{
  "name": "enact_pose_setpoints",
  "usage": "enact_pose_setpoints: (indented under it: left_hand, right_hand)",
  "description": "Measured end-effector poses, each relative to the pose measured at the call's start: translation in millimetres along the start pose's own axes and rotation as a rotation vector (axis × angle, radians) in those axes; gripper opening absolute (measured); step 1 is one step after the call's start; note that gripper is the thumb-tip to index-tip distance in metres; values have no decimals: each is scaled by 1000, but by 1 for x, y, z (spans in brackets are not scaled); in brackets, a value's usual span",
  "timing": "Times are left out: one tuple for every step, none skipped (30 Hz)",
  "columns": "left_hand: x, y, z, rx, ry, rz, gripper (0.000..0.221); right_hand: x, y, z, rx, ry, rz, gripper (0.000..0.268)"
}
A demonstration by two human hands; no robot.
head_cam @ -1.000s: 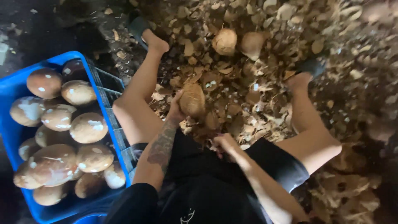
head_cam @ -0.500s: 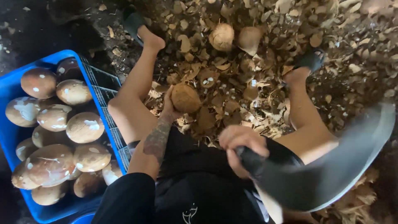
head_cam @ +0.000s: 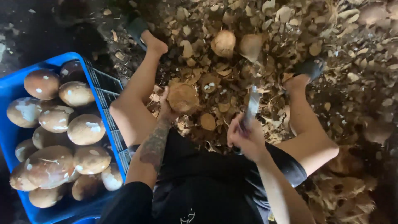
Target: Shaving the outer husk and shell off coconuts using a knife to reveal the white meat and then dipping them in water.
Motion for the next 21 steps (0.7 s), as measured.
enact_pose_setpoints:
  left_hand:
    - [-10, -6, 6, -14, -42, -60, 81]
    - [-21, -12, 13, -29, -85, -120, 81]
    - [-14, -5, 15, -31, -86, -119, 81]
    - [-7, 1, 18, -36, -77, -159, 78]
    - [-5, 11, 23, -44, -69, -205, 76]
    - [7, 22, 23, -51, -73, -210, 76]
    - [24, 30, 20, 30, -94, -170, 68]
    - [41, 39, 18, 111, -114, -129, 61]
    - [44, 45, 17, 117, -111, -116, 61]
    - [47, 50, 17, 77, -19, -104, 64]
    - [39, 63, 11, 35, 63, -115, 67]
    - [36, 58, 1, 39, 57, -125, 67]
    - [43, 47, -5, 61, 30, -97, 70]
    - [49, 37, -11, 84, 4, -69, 73]
    - [36, 33, -8, 82, 18, -91, 73]
    - [23, 31, -5, 113, -1, -80, 79]
    - [22, 21, -8, 152, -27, -50, 84]
    - [9, 18, -4, 159, -19, -52, 84]
    - [0, 11, -2, 119, -94, -67, 80]
    - [-8, 5, 1, 79, -169, -83, 77]
    - [-12, -1, 3, 72, -178, -82, 77]
  right_hand:
    - [-5, -2, -14, -332, -116, 125, 9]
    - [-11, -4, -29, -664, -230, 254, 13]
    - [-9, -8, -67, -664, -229, 251, 13]
    - [-6, -12, -106, -569, -63, 210, 14]
    - [-4, -12, -147, -464, 101, 166, 18]
    - [5, -18, -184, -456, 101, 161, 18]
    - [13, -28, -221, -302, 343, 96, 26]
    - [20, -38, -257, -142, 580, 31, 36]
    - [18, -36, -222, -157, 582, 29, 36]
    - [13, -34, -190, 304, 362, -106, 22]
    - [20, -18, -164, 779, 113, -230, 17]
    - [16, -19, -162, 787, 106, -224, 17]
    - [5, -28, -156, 636, 248, -201, 12]
    - [-5, -37, -151, 482, 386, -178, 9]
    - [1, -29, -99, 499, 401, -165, 9]
    - [6, -19, -46, 322, 384, -101, 5]
    - [12, -12, 13, 125, 353, -42, 4]
    - [5, -12, 0, 123, 357, -33, 4]
    - [1, -12, -7, -293, 52, 101, 10]
    - [-5, -10, -15, -702, -262, 236, 20]
    - [3, -7, -19, -701, -263, 224, 20]
Point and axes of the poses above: each hand's wrist, its own y-axis away from the middle knuckle, its own x-axis out of the palm, z = x × y, the point moved 1 cm from there along -y, towards the middle knuckle, and after that the axes turned 12 degrees about -z, right-handed, at the moved point
